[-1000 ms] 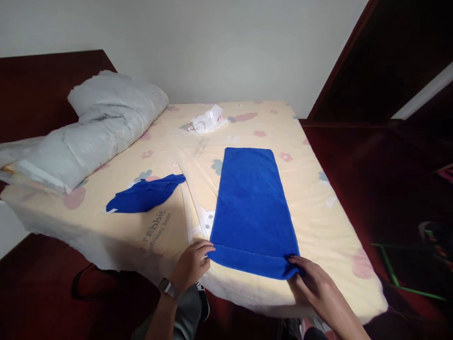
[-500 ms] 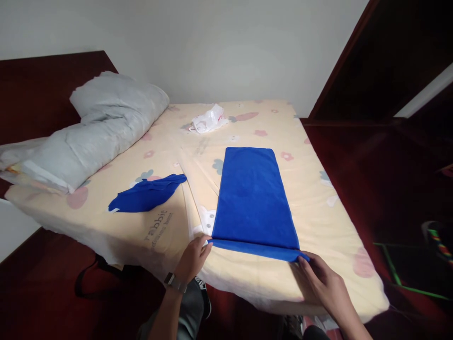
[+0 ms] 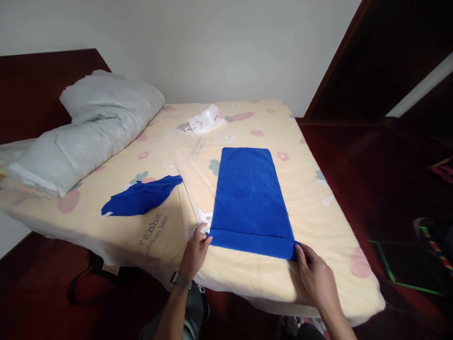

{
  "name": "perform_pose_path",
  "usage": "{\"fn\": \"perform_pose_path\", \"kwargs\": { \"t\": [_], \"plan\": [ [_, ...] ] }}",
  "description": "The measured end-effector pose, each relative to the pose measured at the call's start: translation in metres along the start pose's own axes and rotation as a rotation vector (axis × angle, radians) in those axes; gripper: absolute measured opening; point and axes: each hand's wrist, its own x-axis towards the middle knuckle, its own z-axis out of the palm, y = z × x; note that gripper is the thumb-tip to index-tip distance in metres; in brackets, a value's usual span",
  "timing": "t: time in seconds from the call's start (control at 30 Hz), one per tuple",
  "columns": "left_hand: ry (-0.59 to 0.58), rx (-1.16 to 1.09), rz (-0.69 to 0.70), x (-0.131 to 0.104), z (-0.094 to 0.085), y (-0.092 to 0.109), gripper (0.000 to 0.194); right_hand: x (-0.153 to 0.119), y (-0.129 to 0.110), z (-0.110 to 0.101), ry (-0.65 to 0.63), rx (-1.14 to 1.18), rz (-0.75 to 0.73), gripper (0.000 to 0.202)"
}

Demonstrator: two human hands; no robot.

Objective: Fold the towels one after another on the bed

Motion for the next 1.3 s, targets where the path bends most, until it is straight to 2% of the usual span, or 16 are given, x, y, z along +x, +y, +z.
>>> {"fn": "perform_pose_path", "kwargs": {
  "t": [0.2,0.4,0.5,0.6,0.83,0.93,1.03,1.2,1.3],
  "plan": [
    [0.042,0.174,0.047,0.004,0.009,0.005,0.036,0.004,0.001,0.000,0.005,-0.084,-0.035,0.052],
    [0.095,0.316,0.040,0.000,0.006,0.006,0.028,0.003,0.002,-0.010,-0.062,-0.203,0.005,0.051],
    [0.049,0.396,0.065,-0.002,0.005,0.004,0.026,0.000,0.006,-0.013,-0.135,-0.231,0.063,0.048],
    [0.026,0.452,0.097,-0.003,0.005,0.001,0.027,-0.003,0.009,-0.012,-0.152,-0.251,0.060,0.047],
    [0.049,0.235,0.053,-0.004,0.000,-0.007,0.029,-0.004,0.010,-0.013,-0.121,-0.181,0.039,0.043],
    [0.059,0.238,0.039,-0.005,-0.001,-0.009,0.032,-0.004,0.014,-0.011,-0.068,-0.160,0.016,0.042],
    [0.067,0.278,0.057,-0.006,0.000,-0.010,0.035,-0.003,0.021,-0.006,0.017,-0.156,-0.077,0.042],
    [0.078,0.345,0.127,-0.006,-0.001,-0.011,0.034,0.002,0.031,-0.003,0.166,-0.175,-0.379,0.038],
    [0.163,0.363,0.199,-0.006,-0.006,-0.007,0.034,-0.001,0.028,-0.007,0.199,-0.168,-0.535,0.032]
  ]
}}
